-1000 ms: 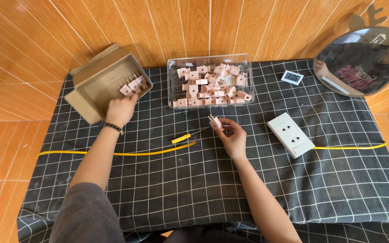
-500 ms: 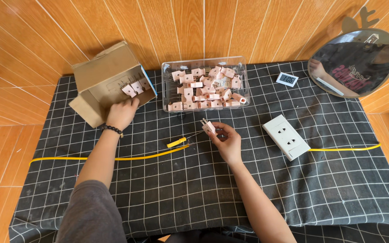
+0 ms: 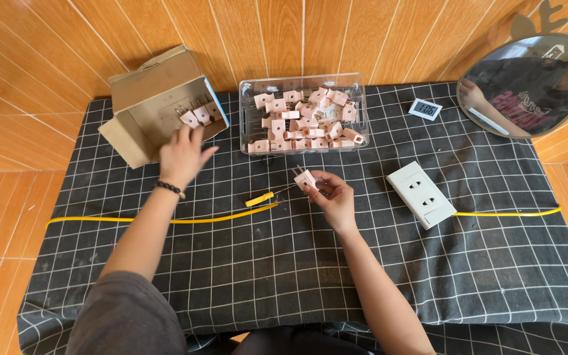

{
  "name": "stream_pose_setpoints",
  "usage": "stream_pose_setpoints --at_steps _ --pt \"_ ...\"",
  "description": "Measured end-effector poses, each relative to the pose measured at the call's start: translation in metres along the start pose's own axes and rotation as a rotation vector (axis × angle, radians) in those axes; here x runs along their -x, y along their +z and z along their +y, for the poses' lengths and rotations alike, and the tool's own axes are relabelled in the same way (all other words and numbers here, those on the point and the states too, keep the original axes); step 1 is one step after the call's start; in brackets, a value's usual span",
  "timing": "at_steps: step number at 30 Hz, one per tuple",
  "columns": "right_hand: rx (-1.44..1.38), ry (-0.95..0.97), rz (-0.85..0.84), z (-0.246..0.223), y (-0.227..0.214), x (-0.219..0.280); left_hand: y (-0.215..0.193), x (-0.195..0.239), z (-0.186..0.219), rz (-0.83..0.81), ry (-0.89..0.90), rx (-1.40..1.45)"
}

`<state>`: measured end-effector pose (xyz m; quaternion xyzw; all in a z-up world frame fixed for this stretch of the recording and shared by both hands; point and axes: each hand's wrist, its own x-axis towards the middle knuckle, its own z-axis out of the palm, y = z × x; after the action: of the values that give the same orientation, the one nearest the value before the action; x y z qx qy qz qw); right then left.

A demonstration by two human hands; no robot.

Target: The person uses a screwdriver to tighten screws on a small pink electrical component. They then insert a yellow wire into the component and secure it by tightening the screws again. The person handles multiple pink components from a plastic container and a cardboard box.

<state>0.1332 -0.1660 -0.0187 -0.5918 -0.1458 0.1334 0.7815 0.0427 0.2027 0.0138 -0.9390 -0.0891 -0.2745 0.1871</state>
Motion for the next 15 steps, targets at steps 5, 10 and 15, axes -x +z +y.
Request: stream_pose_setpoints --at_steps 5,10,15 --pt "-0.09 -0.006 -0.02 0.0 0.003 0.002 -0.066 -0.002 0.083 -0.023 -0.212 0.735" --pt "-0.188 -0.003 -0.13 0.003 0.007 0.012 -0.108 0.002 0.144 -0.345 -0.328 1.437" --pt "-0.193 -0.025 -0.265 0.005 0.011 0.016 -0.115 -0.001 0.149 -0.412 -0.438 1.763"
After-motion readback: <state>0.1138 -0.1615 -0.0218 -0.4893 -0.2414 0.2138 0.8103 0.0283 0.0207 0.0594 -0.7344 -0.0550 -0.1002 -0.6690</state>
